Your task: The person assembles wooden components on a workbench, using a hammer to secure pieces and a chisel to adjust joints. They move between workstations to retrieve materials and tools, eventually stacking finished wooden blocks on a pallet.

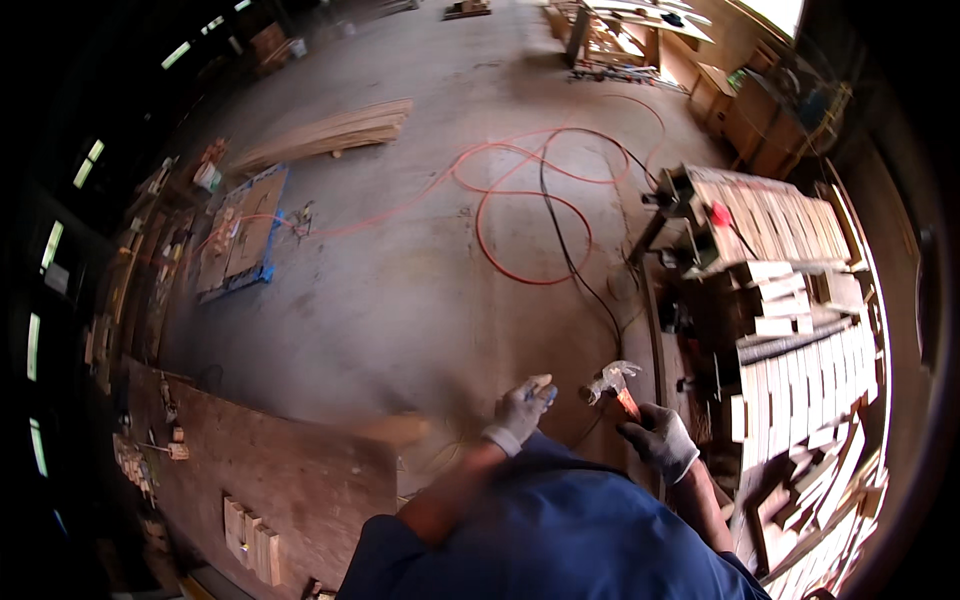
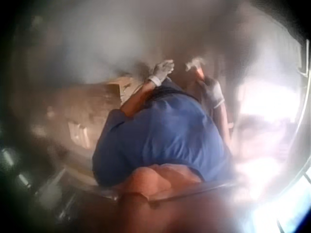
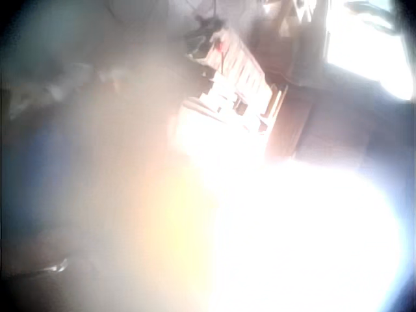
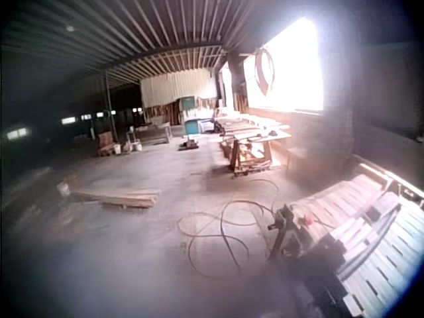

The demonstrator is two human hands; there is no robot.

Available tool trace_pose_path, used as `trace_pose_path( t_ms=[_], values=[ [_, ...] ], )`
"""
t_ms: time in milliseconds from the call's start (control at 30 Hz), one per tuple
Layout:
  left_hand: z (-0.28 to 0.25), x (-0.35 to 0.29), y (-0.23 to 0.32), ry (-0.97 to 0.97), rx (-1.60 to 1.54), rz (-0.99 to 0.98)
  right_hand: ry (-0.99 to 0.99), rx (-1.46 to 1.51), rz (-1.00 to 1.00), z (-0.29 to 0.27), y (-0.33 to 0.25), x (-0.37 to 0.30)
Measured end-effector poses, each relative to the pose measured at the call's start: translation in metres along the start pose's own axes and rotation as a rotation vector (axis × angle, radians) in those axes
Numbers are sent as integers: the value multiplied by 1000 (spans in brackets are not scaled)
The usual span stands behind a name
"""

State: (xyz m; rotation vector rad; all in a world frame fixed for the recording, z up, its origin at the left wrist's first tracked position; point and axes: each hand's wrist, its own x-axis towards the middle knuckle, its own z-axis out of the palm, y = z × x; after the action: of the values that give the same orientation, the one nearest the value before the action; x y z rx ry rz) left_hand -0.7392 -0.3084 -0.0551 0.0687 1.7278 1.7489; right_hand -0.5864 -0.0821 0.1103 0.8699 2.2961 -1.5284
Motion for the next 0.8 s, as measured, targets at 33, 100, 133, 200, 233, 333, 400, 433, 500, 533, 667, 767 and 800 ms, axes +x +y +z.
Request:
trace_pose_path(
  t_ms=[33, 100, 133, 200, 233, 333, 400, 433, 500, 533, 667, 767, 800],
  values=[
    [-9, 6, 11, -29, 33, 82, -9, -16, -28, 8, -15, 15],
    [-29, 15, 42, -76, 97, 200, -33, -79, -73, 22, -38, 47],
    [-39, 10, 69, -90, 126, 230, -73, -99, -54, 28, -55, 59],
    [-57, -1, 117, -91, 151, 279, -156, -138, -23, 41, -92, 83],
    [-65, -2, 138, -82, 142, 304, -190, -129, 18, 49, -107, 94],
    [-87, 8, 158, 64, 225, 428, -240, -169, -76, 69, -133, 126],
    [-98, 16, 161, 173, 236, 485, -336, -231, -77, 77, -152, 150],
    [-103, 21, 161, 213, 200, 496, -386, -217, -50, 81, -166, 159],
    [-109, 31, 164, 272, 148, 521, -461, -248, -120, 90, -172, 184],
    [-112, 36, 167, 291, 132, 536, -499, -303, -144, 89, -172, 199],
    [-132, 60, 185, 394, 154, 429, -663, -493, -253, 96, -211, 255],
    [-140, 87, 204, 515, 108, 367, -744, -527, -355, 100, -238, 300],
    [-145, 94, 210, 547, 101, 324, -746, -563, -373, 99, -252, 310]
  ],
)
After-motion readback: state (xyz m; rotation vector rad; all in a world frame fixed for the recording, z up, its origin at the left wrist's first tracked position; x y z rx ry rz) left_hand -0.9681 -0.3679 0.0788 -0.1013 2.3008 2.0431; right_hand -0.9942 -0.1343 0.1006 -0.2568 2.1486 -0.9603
